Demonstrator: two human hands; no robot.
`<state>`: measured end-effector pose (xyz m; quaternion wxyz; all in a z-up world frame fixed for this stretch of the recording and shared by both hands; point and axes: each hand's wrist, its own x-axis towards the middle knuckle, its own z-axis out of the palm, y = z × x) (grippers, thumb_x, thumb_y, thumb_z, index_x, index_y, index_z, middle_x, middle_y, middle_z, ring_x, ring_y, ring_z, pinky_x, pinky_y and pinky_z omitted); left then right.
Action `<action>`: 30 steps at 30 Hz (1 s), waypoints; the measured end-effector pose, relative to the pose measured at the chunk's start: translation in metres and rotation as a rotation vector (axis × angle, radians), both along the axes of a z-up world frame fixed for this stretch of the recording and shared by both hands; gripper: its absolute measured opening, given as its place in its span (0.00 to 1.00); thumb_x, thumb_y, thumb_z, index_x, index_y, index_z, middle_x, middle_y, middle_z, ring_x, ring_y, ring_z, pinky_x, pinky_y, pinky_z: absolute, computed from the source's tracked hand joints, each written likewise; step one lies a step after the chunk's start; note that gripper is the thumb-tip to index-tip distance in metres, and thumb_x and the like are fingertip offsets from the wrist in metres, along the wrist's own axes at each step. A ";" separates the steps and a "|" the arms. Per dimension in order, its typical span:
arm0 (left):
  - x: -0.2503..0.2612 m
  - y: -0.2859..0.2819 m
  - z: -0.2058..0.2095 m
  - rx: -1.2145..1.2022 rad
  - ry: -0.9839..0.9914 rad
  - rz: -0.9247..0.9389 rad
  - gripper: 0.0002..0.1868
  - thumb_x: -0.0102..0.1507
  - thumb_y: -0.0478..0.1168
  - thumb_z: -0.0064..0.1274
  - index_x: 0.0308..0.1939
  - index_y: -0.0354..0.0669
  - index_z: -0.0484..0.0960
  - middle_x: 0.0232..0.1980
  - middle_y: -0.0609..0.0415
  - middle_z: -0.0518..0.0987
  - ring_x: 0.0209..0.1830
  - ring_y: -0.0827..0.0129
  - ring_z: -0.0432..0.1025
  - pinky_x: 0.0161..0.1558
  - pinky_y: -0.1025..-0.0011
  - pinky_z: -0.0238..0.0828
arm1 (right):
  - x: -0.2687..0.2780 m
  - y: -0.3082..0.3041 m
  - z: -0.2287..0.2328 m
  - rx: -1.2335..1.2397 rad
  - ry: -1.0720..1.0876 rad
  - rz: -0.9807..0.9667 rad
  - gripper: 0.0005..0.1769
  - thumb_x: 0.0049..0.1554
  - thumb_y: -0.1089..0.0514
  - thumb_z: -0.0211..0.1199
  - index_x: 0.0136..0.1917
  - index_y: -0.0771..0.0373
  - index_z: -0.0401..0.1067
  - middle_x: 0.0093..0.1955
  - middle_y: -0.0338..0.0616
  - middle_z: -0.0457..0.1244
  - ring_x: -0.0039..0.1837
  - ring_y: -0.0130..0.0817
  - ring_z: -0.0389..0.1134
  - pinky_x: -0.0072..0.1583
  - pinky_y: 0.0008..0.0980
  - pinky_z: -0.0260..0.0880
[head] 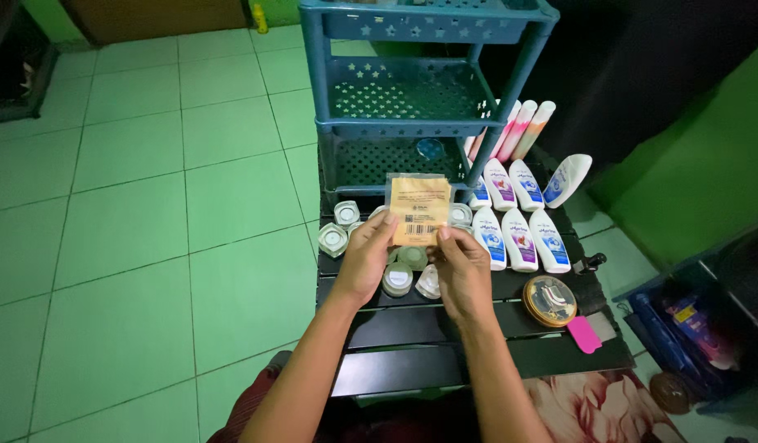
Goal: The person picks up various bottles and containers from a table and places them onto a blue plastic rack. The person handles pump bottles, small jars, and a packet, arranging them on the rack shelves.
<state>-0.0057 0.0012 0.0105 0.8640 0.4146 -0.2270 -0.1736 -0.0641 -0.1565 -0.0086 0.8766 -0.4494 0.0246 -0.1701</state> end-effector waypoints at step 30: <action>-0.010 -0.007 -0.002 0.266 -0.229 0.202 0.15 0.71 0.40 0.52 0.52 0.28 0.81 0.45 0.49 0.85 0.45 0.73 0.80 0.48 0.75 0.76 | 0.005 -0.006 -0.003 -0.033 -0.052 -0.089 0.09 0.65 0.62 0.61 0.56 0.69 0.74 0.49 0.43 0.68 0.49 0.26 0.67 0.54 0.28 0.70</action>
